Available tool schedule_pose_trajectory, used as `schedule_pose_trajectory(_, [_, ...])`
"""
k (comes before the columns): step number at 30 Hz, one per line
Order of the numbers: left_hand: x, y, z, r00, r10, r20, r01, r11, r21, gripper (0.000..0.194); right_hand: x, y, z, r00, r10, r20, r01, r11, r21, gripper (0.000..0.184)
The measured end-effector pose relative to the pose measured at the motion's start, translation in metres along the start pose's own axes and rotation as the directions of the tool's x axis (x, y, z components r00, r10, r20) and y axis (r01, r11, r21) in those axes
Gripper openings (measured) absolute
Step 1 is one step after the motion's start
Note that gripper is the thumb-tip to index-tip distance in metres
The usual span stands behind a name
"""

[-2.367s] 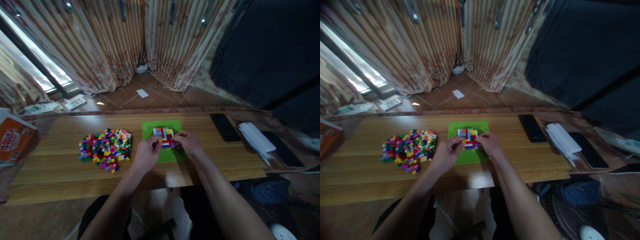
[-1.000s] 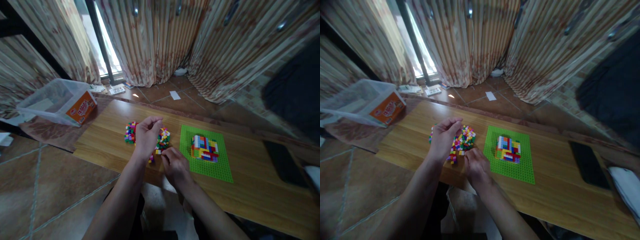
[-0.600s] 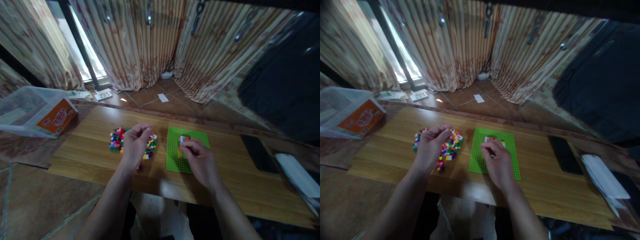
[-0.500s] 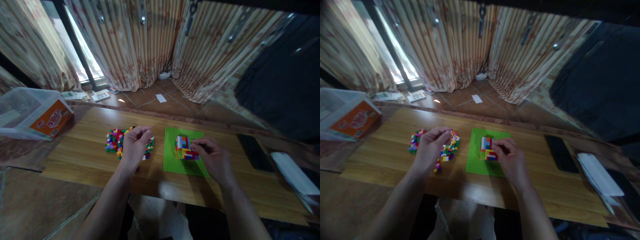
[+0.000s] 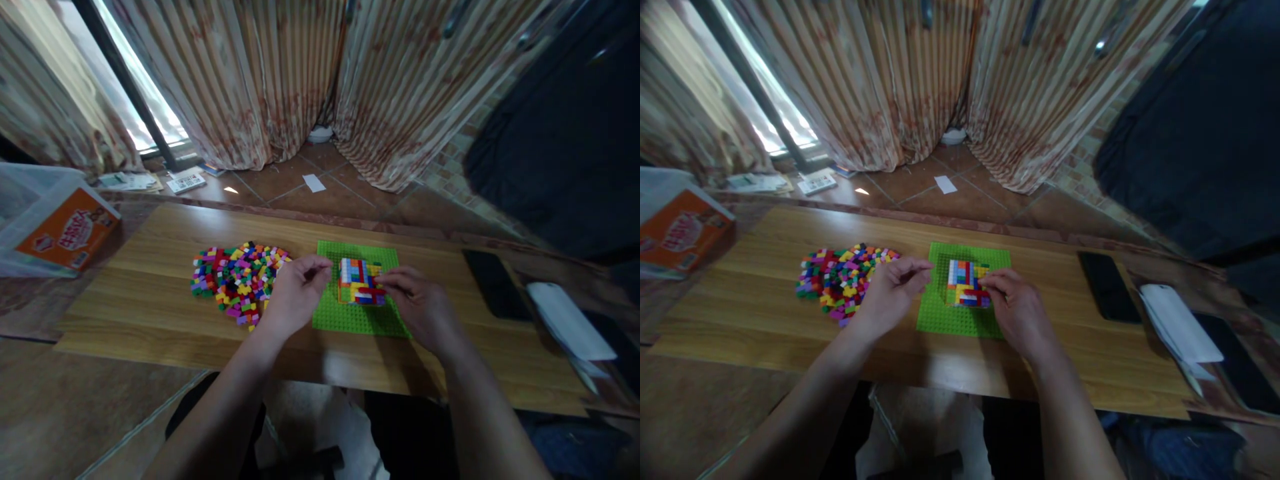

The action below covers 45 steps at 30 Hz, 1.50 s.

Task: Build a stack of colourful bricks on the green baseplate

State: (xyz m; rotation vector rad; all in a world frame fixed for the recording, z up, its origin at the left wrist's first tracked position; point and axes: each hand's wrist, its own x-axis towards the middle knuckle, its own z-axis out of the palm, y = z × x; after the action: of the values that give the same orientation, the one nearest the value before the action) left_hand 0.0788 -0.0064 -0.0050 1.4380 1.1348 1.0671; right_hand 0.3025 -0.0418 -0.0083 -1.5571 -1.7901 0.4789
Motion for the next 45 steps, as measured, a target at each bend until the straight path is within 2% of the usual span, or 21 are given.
schedule_pose_trajectory(6, [0.0,-0.001,0.005,0.999,0.035,0.036,-0.037,0.998,0.042,0.015,0.0,-0.004,0.002,0.999,-0.007,0.036,0.009,0.998,-0.07,0.025])
schedule_pose_trajectory(10, [0.0,-0.005,0.005,0.997,0.046,0.055,-0.05,0.997,0.064,0.017,0.0,-0.004,0.003,0.999,0.004,0.05,0.003,0.991,-0.137,0.035])
schedule_pose_trajectory(16, [-0.001,-0.004,0.005,0.998,0.04,0.055,-0.046,0.991,0.122,0.017,0.002,-0.004,0.006,0.996,-0.064,0.068,0.078,0.972,-0.221,0.042])
schedule_pose_trajectory(32, [-0.002,-0.003,0.003,0.995,0.044,0.087,-0.058,0.983,0.173,0.018,0.004,-0.008,0.004,0.993,-0.063,0.096,0.084,0.969,-0.231,0.042])
schedule_pose_trajectory(37, [-0.002,-0.003,0.004,0.994,0.048,0.094,-0.068,0.972,0.224,0.018,0.001,-0.007,0.002,0.999,0.011,0.036,-0.006,0.988,-0.156,0.039])
schedule_pose_trajectory(42, [-0.003,0.0,0.002,0.994,0.069,0.088,-0.09,0.961,0.262,0.018,0.002,0.002,-0.003,0.985,0.099,-0.14,-0.117,0.985,-0.127,0.035])
schedule_pose_trajectory(45, [-0.003,0.0,0.001,0.994,0.055,0.09,-0.079,0.956,0.283,0.017,0.003,0.009,0.002,0.967,0.147,-0.207,-0.179,0.972,-0.149,0.041])
